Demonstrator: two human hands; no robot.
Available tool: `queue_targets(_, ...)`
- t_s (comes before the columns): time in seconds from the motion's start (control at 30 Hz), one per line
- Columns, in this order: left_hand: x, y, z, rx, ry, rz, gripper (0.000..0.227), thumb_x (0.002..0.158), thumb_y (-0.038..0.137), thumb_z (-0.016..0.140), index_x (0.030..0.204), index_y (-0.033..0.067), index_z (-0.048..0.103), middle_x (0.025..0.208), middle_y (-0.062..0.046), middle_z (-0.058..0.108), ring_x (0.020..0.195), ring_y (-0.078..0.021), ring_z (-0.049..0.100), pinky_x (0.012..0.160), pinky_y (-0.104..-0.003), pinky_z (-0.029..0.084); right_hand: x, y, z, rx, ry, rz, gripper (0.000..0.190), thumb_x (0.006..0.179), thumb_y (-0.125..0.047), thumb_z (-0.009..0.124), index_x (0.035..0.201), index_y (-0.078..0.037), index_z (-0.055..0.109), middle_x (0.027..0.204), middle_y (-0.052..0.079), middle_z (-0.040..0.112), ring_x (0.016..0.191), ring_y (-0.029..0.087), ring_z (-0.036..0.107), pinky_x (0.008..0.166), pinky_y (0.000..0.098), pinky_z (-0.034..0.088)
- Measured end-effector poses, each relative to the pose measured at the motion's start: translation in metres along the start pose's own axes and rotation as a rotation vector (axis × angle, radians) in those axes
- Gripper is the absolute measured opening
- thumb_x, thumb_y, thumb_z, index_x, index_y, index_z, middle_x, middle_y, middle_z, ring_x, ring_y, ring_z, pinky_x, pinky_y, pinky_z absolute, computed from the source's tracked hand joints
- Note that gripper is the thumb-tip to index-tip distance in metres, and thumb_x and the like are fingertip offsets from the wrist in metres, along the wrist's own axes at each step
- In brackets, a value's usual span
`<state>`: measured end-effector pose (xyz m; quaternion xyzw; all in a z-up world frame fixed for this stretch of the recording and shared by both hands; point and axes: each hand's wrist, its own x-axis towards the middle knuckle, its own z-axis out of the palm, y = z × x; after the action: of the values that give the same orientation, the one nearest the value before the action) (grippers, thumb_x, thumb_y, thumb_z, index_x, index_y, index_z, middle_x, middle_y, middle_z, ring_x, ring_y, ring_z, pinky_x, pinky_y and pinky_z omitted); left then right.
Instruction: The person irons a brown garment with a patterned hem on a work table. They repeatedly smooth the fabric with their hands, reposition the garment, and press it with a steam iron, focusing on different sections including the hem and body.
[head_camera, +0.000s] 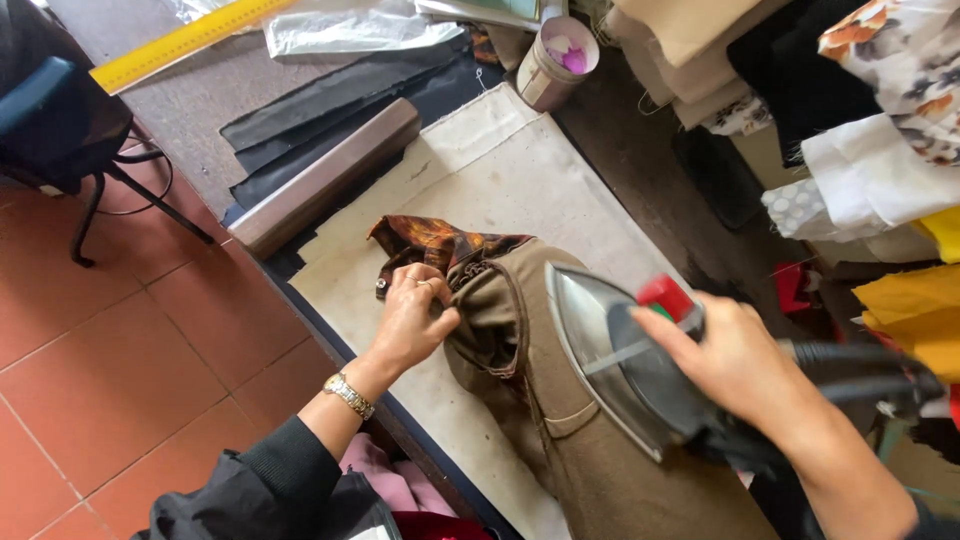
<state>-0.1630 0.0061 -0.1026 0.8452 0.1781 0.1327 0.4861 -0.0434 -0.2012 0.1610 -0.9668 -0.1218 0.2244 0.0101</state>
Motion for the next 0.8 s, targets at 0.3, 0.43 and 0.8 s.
queue_targets(0.3,-0.017,-0.015,-0.033,-0.266,0.193,0.111,0.002,0.083,0.01,0.063,0.082,0.0093,0.062,0.096,-0.012,0.061,0.103,-0.0334,0.056,0.093,-0.042,0.041,0.05,-0.103,-0.002,-0.065,0.065,-0.375,0.063,0.086,-0.058,0.059,0.078,0.004,0.068,0.078,0.028,0.066,0.079,0.043,0.066,0.069,0.0479,0.05)
queue_targets(0.43,-0.03,-0.018,-0.066,-0.222,0.315,0.066,0.003,0.09,0.002,0.058,0.092,0.004,0.06,0.102,-0.018,0.057,0.103,-0.0359,0.055,0.088,-0.045,0.048,0.061,-0.112,0.001,-0.119,0.039,-0.407,0.062,0.083,-0.061,0.056,0.085,-0.001,0.068,0.09,0.023,0.068,0.092,0.041,0.066,0.074,0.0523,0.052)
queue_targets(0.8,-0.055,-0.017,-0.087,-0.009,0.335,-0.073,0.022,0.104,0.012,0.045,0.095,0.0061,0.063,0.109,-0.008,0.052,0.104,-0.0213,0.05,0.091,-0.036,0.04,0.013,-0.029,-0.008,-0.087,-0.106,-0.301,0.059,0.089,-0.062,0.057,0.065,-0.011,0.04,0.062,0.004,0.052,0.058,0.024,0.047,0.057,0.0399,0.033)
